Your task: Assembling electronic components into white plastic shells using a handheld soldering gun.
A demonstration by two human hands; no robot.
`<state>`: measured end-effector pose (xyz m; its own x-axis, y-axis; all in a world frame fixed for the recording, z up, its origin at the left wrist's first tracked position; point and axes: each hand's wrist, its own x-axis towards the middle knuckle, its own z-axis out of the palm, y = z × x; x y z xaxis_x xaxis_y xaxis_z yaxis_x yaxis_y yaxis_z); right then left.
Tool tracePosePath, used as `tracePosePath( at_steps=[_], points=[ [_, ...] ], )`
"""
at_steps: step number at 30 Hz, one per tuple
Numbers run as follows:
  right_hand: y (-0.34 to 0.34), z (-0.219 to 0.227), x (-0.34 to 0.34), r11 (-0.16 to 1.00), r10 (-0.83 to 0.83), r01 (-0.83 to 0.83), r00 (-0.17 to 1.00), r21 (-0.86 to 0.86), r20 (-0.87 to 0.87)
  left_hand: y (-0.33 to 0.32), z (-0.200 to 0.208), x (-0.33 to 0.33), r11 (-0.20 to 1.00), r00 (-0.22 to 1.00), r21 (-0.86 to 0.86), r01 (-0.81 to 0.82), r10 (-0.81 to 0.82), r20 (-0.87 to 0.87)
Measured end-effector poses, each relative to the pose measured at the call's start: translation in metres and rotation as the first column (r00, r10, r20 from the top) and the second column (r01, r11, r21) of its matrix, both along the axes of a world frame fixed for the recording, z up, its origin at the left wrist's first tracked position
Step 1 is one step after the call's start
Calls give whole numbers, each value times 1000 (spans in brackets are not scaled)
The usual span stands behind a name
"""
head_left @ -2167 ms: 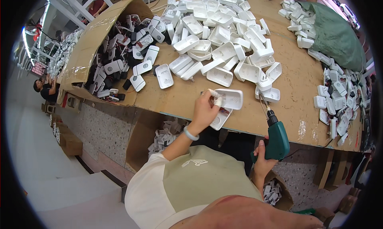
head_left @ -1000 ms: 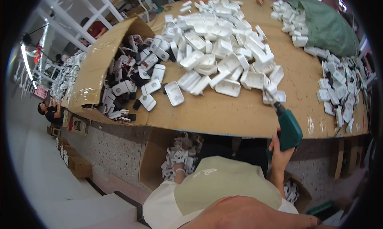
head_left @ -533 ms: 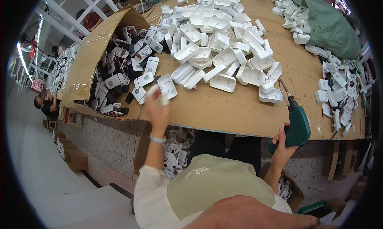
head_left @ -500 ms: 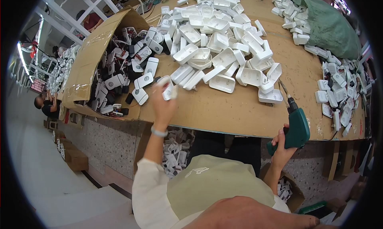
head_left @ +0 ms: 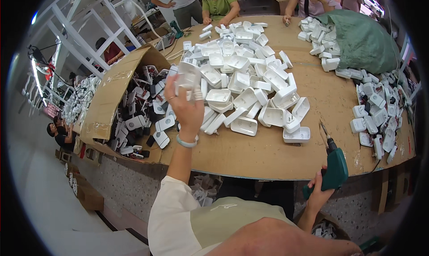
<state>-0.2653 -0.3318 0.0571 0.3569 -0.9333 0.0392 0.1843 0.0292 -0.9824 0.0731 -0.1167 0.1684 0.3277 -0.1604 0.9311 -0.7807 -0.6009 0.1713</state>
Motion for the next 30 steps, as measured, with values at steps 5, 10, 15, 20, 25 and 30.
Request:
tracePosePath(
  at_steps=[5,10,15,20,25,30],
  points=[
    [13,21,17,998,67,-67,997,-13,36,-22,13,28,919,974,-349,185,-218,-56],
    [18,16,7,1000,13,-15,998,25,55,-50,20,36,846,941,-439,303,-337,-1],
    [14,10,-7,998,-49,49,999,28,11,-73,44,29,630,813,-594,500,-577,73],
    [13,9,-10,999,-30,30,999,21,15,-73,9,24,908,965,-344,239,-261,-17],
    [13,9,-3,1000,-11,11,1000,18,1,-87,-47,-43,787,775,89,610,-570,-272],
    [16,13,-3,999,-30,30,999,9,18,-108,-45,-21,787,853,331,520,-458,-253]
  ],
)
